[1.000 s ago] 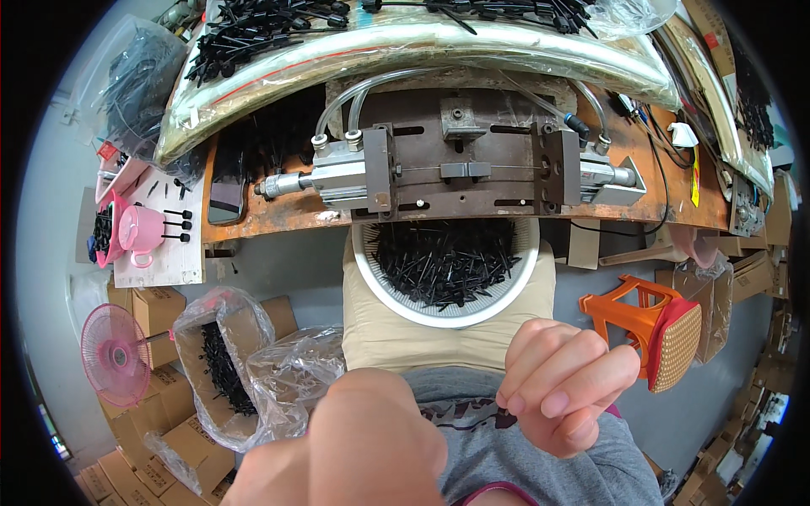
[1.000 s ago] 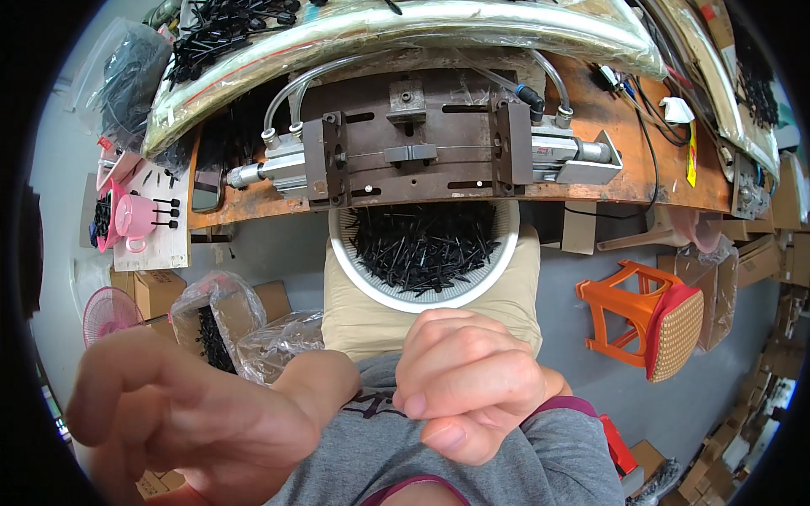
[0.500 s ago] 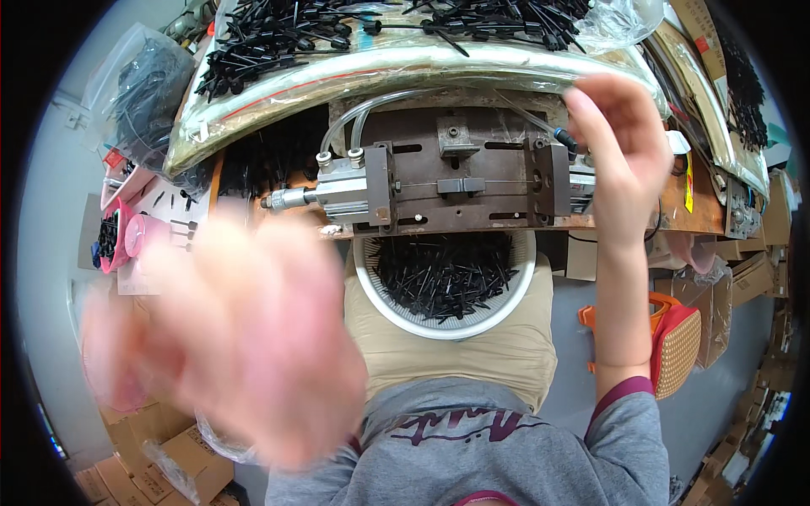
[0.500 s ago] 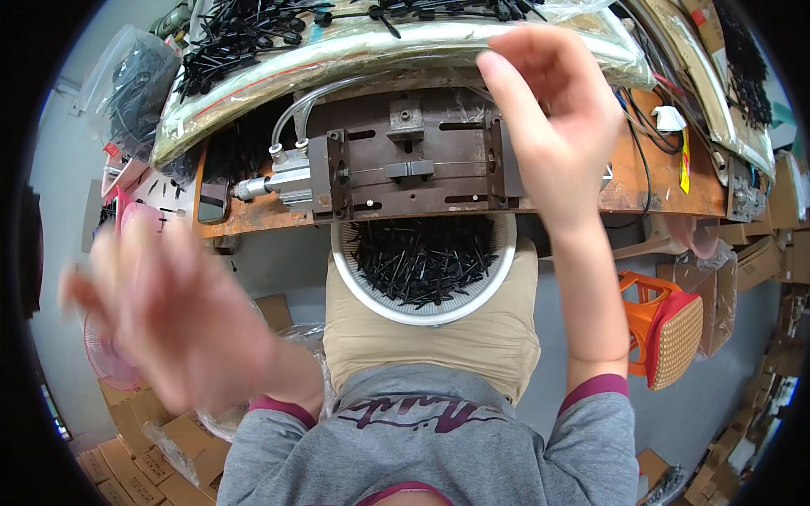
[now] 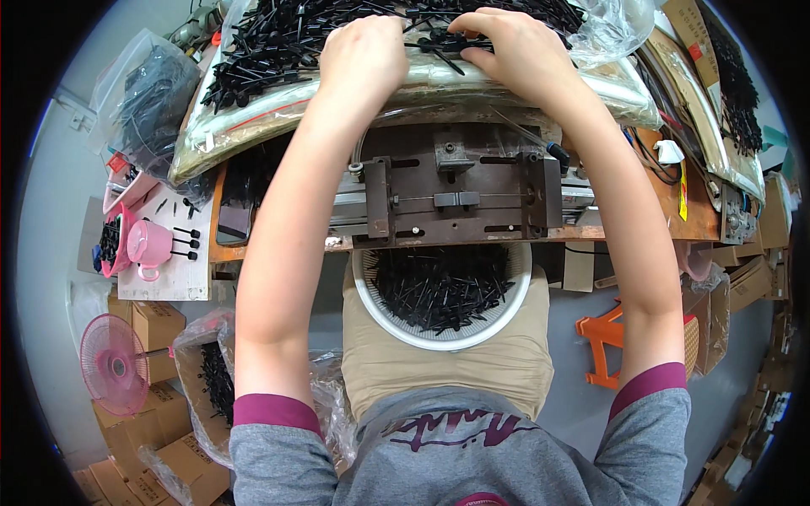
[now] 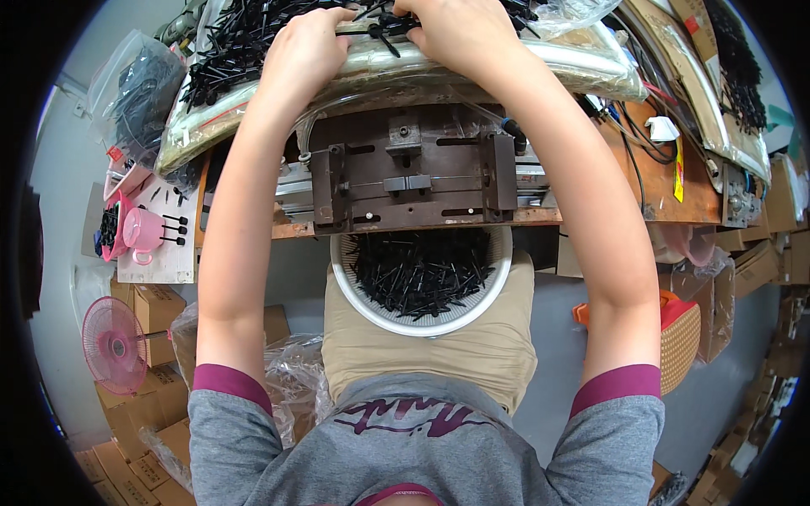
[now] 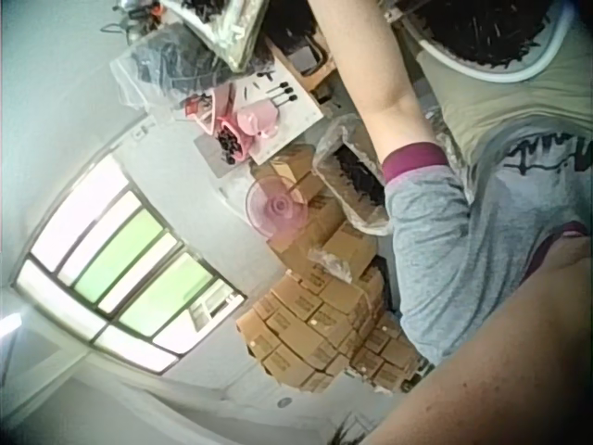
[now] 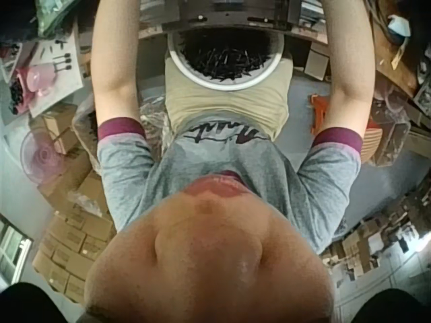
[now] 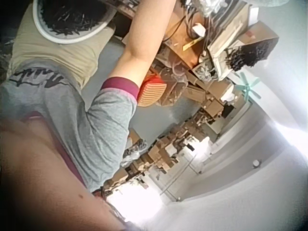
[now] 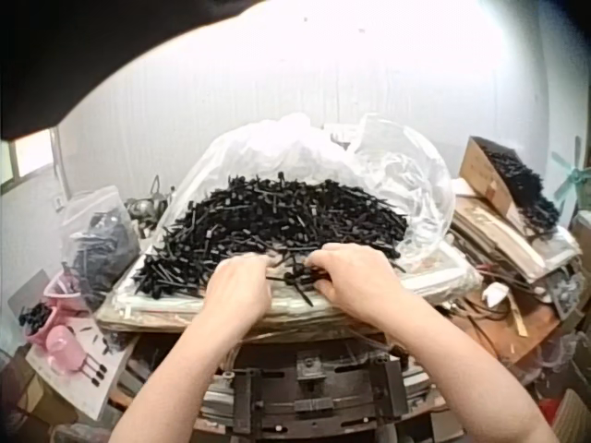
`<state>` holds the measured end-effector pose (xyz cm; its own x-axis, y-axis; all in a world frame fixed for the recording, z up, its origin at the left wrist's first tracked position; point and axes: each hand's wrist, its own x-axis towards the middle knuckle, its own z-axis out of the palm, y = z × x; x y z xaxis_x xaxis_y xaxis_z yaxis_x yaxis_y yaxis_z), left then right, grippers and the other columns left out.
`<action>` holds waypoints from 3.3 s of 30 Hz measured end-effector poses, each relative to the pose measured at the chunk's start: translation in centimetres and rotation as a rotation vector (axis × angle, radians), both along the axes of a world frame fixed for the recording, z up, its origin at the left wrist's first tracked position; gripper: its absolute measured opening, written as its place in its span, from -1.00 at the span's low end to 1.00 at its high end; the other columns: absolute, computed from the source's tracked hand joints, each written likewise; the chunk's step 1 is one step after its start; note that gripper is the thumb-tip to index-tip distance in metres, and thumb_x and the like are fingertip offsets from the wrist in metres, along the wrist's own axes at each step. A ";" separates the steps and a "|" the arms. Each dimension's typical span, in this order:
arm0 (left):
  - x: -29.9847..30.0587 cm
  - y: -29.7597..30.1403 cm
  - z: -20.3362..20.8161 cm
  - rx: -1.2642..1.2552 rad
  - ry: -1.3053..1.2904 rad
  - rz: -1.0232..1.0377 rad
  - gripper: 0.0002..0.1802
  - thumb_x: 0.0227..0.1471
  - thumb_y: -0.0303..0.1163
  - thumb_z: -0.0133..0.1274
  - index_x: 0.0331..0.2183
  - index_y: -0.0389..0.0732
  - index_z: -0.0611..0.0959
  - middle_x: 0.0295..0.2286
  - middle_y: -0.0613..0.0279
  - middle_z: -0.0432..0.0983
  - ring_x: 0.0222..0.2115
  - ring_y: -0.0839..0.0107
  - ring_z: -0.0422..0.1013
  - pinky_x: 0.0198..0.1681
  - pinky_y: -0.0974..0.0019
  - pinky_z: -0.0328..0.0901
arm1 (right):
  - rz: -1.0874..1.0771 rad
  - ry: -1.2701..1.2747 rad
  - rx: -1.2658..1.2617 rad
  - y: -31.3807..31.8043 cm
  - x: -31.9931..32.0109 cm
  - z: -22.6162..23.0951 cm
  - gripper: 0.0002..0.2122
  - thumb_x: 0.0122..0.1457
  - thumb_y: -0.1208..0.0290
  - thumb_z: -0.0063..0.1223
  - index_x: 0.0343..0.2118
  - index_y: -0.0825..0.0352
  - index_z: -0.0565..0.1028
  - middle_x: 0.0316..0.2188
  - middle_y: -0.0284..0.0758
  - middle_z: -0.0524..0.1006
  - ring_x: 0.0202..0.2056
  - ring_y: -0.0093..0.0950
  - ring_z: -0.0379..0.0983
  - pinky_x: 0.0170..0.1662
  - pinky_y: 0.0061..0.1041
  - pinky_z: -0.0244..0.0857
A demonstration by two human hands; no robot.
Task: Manually assembling small black plastic components into a pneumatic assembly machine at a factory workbench.
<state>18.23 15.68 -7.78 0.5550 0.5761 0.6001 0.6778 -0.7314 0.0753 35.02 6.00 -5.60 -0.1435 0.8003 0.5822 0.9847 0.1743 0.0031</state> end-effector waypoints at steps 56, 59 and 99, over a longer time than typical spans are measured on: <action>-5.8 -18.4 -8.2 -0.222 -0.096 -0.288 -0.74 -0.33 -0.40 0.33 -0.43 -0.15 0.68 -0.16 0.29 0.59 -0.59 0.39 0.47 -0.50 0.43 0.33 | 0.432 1.659 -0.123 -8.3 5.0 2.8 -0.90 0.18 0.44 0.04 -0.33 0.36 0.45 -0.53 -0.43 0.46 -0.61 -0.73 0.29 -0.56 -0.73 0.20; -6.2 -18.3 -8.3 -0.229 -0.080 -0.300 -0.70 -0.30 -0.47 0.33 -0.37 -0.21 0.67 -0.16 0.24 0.58 -0.58 0.44 0.49 -0.51 0.45 0.35 | 0.397 1.644 -0.336 -10.8 1.4 0.2 -0.85 0.23 0.40 -0.04 -0.21 0.34 0.40 -0.56 -0.53 0.35 -0.73 -0.90 0.07 -0.73 -0.87 -0.03; -6.0 -18.5 -8.0 -0.268 -0.064 -0.260 -0.70 -0.31 -0.42 0.31 -0.37 -0.14 0.68 -0.15 0.34 0.58 -0.57 0.38 0.47 -0.48 0.42 0.35 | 0.360 2.011 -0.326 -17.5 -3.2 -5.2 -0.84 0.23 0.45 -0.01 -0.18 0.41 0.43 -0.33 -0.15 0.57 -0.52 -0.61 0.48 -0.43 -0.65 0.43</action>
